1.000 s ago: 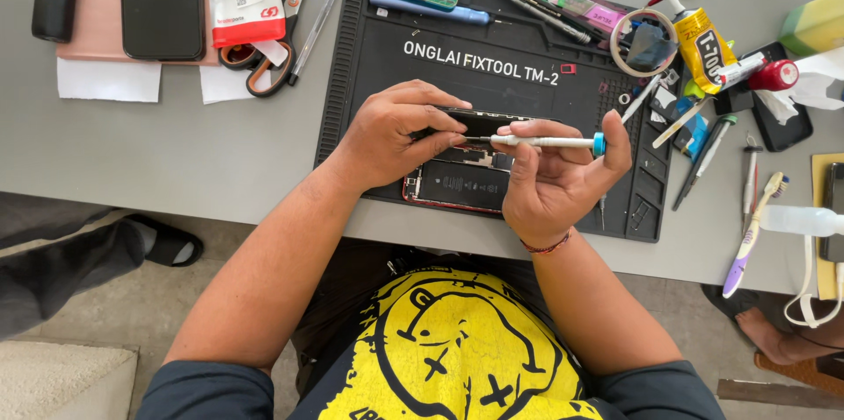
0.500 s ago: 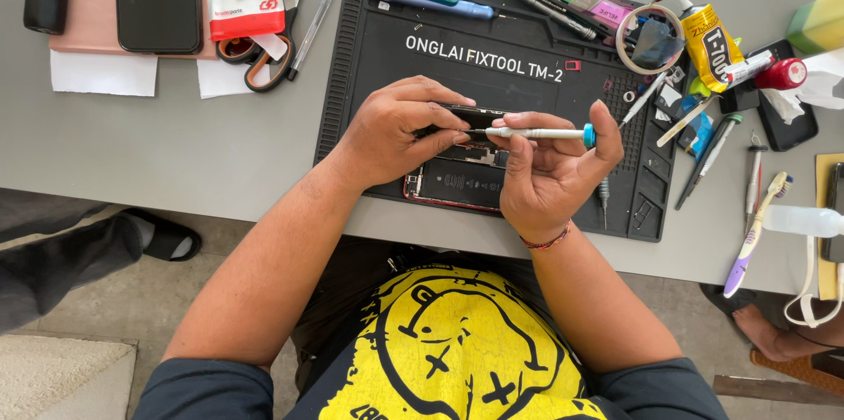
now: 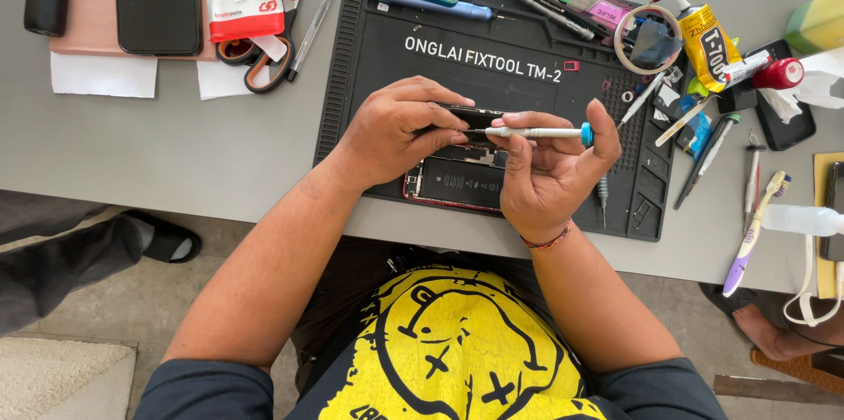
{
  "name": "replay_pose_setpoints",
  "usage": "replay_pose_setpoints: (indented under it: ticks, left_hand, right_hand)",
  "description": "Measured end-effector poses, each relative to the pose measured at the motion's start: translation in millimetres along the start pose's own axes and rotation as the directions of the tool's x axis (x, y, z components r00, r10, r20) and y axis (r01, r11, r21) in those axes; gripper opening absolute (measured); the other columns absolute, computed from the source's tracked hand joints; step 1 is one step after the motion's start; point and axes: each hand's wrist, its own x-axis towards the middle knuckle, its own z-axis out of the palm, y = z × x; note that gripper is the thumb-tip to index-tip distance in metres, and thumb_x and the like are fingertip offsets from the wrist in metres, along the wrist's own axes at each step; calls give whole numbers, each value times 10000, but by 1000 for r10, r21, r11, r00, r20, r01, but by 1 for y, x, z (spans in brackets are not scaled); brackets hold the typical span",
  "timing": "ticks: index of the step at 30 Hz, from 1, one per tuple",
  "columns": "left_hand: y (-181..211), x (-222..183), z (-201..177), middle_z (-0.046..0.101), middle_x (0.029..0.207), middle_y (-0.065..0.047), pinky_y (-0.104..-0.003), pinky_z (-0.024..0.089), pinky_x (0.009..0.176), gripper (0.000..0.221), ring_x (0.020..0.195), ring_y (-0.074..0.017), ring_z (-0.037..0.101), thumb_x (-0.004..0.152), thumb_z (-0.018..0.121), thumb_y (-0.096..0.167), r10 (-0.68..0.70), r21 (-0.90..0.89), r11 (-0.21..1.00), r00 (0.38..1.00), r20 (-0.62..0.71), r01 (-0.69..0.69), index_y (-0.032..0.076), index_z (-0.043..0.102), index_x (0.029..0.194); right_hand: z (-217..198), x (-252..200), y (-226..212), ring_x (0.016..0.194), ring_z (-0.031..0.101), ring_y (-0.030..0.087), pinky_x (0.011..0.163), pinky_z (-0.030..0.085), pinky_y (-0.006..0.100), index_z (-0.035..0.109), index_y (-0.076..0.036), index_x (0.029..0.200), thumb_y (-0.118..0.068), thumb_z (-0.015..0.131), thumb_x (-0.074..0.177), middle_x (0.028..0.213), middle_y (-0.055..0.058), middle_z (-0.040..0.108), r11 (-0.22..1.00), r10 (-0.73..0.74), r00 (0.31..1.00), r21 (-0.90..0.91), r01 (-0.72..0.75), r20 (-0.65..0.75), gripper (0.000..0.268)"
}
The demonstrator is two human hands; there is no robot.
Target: The person uses a screwdriver to remove screws from the internal frame of a disassembled smartphone. They then use a small brush to clean the inside of the device before placing the screen assembly back onto the phone body.
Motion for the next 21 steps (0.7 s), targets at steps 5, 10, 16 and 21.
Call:
replay_pose_setpoints:
  ticks: [5,10,16,21]
  left_hand:
    - [-4,-1,1,768,1052,-84,-425,606,824,36,1012,-309,734,908,825,120,11,16,1000,1000,3,-11,106,793,915]
    - [-4,-1,1,766,1050,-91,-433,606,824,37,1008,-317,731,908,825,121,8,17,1000,1000,8,-8,104,792,915]
    - [-4,-1,1,768,1048,-75,-412,605,823,52,1004,-297,735,903,833,140,3,21,1000,1000,3,-3,107,794,912]
    - [-4,-2,2,767,1075,-79,-428,606,831,64,1014,-312,732,905,831,160,-5,22,1000,1000,-1,5,114,794,931]
  right_hand:
    - [-1,0,1,958,759,439,837,672,495,122,-51,1555,86,573,1019,1069,355,659,1000,3,1000,5,-3,11,714]
    - [-1,0,1,964,758,436,844,672,490,122,-57,1554,82,574,1018,1079,350,659,1000,15,1000,14,-15,16,715]
    - [-1,-1,2,960,759,436,841,674,489,122,-52,1551,87,573,1015,1076,353,661,1000,5,1000,10,-5,13,714]
    - [-1,2,-4,942,758,439,826,682,499,116,-63,1556,76,568,1026,1065,358,659,1000,-19,1000,6,19,3,711]
